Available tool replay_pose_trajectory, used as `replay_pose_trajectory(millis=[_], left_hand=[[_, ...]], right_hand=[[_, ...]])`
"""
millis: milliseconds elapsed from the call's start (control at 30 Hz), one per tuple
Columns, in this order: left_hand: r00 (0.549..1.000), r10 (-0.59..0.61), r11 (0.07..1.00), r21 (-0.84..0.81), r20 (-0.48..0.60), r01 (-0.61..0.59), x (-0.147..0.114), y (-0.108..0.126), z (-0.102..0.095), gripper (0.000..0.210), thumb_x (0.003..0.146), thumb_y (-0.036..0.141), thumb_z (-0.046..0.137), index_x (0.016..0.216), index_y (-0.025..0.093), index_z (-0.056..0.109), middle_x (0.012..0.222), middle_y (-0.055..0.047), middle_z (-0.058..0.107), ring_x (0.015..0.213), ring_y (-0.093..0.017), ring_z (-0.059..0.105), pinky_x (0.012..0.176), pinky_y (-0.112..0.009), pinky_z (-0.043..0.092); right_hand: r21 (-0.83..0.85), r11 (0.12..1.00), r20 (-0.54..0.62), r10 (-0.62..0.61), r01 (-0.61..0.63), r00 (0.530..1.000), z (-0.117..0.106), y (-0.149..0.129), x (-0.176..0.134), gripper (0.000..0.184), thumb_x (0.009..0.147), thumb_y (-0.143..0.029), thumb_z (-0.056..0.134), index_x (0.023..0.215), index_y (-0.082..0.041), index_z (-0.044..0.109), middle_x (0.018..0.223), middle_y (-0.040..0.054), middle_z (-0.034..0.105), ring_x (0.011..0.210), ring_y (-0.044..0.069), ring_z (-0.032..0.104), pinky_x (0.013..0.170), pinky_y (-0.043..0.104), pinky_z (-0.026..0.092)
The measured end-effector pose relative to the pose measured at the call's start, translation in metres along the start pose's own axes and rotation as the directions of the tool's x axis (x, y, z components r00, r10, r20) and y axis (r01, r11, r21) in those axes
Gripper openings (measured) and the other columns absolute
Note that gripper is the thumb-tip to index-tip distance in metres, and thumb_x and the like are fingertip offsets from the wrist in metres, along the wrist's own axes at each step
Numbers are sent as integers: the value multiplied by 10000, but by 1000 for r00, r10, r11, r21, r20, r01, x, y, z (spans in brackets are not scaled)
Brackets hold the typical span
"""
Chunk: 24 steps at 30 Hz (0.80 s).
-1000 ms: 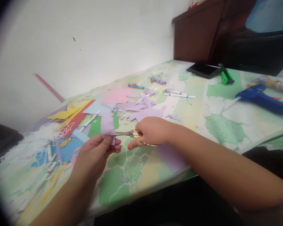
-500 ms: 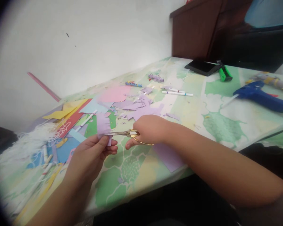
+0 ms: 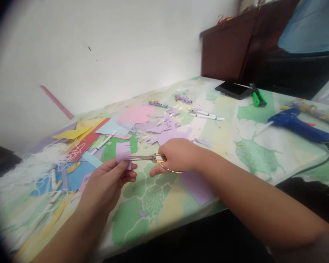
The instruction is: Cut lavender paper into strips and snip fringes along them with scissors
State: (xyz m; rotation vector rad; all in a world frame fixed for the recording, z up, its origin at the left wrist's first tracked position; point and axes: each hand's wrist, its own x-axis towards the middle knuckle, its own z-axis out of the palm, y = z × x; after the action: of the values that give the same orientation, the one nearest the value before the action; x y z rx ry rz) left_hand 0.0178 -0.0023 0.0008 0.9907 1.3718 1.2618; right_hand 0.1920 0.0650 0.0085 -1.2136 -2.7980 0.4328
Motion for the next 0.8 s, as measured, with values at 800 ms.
replay_pose_trajectory(millis=[800], left_hand=[[999,37,993,112,-14,-35,-1,2,0,141,627,271,539,615,134,568,562,9,568,450,-73,511,465,-205,436]], right_hand=[[31,998,14,-48,47,999,2,-5,0,555,565,-692,306,527,-167,483,439,-8,452,389,72,341,377,192,202]])
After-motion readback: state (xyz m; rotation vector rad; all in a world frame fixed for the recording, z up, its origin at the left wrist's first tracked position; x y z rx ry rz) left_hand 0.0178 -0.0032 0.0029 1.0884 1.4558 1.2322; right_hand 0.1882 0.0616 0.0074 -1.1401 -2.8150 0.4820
